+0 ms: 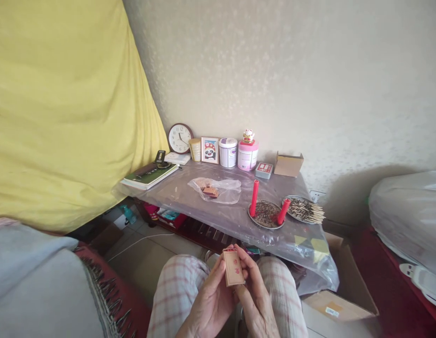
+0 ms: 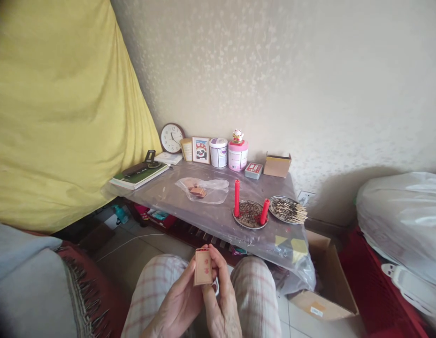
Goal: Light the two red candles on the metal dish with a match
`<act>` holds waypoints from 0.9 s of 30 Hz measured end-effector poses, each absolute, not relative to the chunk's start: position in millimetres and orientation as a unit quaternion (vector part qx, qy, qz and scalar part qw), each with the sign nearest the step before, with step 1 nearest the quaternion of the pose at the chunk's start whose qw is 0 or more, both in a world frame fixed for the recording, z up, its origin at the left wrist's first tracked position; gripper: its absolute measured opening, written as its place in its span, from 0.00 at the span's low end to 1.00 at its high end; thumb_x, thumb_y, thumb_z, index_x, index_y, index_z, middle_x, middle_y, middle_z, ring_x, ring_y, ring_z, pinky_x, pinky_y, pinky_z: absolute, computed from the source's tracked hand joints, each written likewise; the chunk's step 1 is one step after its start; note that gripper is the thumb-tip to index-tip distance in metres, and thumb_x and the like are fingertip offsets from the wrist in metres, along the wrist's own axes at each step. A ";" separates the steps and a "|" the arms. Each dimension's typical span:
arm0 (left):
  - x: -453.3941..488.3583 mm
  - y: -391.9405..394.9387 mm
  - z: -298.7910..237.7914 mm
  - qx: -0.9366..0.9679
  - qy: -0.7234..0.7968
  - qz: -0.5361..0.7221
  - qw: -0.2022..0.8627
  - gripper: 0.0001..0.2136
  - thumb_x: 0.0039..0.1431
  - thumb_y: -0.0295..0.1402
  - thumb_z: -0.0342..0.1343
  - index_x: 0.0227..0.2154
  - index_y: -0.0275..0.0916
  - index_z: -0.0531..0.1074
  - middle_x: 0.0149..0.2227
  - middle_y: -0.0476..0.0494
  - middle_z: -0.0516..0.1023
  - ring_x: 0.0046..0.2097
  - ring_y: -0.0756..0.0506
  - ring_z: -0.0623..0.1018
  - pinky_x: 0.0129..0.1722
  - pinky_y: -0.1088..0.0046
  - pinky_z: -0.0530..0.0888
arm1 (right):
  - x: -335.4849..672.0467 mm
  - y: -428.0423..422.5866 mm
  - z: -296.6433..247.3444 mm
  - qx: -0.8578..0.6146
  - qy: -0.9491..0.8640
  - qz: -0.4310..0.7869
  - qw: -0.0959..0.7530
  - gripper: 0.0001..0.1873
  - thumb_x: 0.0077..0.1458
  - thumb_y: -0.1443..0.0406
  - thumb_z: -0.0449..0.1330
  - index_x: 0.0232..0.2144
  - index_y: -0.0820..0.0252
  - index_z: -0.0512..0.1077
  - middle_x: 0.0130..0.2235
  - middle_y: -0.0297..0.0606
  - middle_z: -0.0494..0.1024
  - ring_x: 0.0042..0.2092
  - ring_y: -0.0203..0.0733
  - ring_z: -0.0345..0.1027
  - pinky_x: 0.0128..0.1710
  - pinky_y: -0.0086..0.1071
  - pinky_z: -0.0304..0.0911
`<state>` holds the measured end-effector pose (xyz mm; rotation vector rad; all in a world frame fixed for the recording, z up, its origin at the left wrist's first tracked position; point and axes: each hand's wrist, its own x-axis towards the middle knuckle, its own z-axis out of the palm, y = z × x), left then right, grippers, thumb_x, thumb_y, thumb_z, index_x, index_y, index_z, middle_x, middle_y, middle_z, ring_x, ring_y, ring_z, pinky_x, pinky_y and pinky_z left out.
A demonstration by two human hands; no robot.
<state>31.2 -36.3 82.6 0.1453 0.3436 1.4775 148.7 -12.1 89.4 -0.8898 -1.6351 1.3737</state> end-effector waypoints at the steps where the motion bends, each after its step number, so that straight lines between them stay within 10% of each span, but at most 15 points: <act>1: 31.3 -36.2 82.1 0.065 0.159 0.668 0.724 0.14 0.64 0.34 0.50 0.48 0.37 0.74 0.43 0.42 0.82 0.42 0.47 0.79 0.46 0.68 0.71 | 148.0 -11.9 89.3 -0.357 -0.643 0.547 0.400 0.26 0.64 0.58 0.52 0.63 0.48 0.58 0.66 0.36 0.61 0.67 0.44 0.52 0.67 0.43 0.49; 14: 21.4 -41.6 76.7 0.060 0.187 0.646 0.737 0.14 0.62 0.37 0.52 0.49 0.41 0.71 0.40 0.40 0.82 0.39 0.48 0.80 0.40 0.72 0.74 | 157.6 6.1 104.0 -0.299 -0.573 0.646 0.406 0.25 0.54 0.53 0.63 0.54 0.49 0.68 0.58 0.43 0.73 0.59 0.51 0.66 0.57 0.45 0.65; 20: 21.5 -46.4 76.3 0.079 0.205 0.598 0.771 0.19 0.64 0.39 0.48 0.55 0.40 0.65 0.37 0.37 0.81 0.34 0.49 0.80 0.34 0.74 0.74 | 157.1 16.6 111.2 -0.358 -0.493 0.685 0.399 0.15 0.49 0.50 0.66 0.31 0.54 0.74 0.24 0.31 0.75 0.24 0.38 0.71 0.22 0.31 0.70; 27: 26.3 -50.2 69.5 0.097 0.218 0.579 0.780 0.17 0.63 0.39 0.49 0.52 0.41 0.68 0.37 0.40 0.81 0.33 0.50 0.80 0.33 0.74 0.73 | 156.4 14.1 100.9 -0.338 -0.451 0.742 0.363 0.16 0.50 0.51 0.66 0.26 0.55 0.69 0.19 0.26 0.70 0.18 0.36 0.67 0.17 0.28 0.63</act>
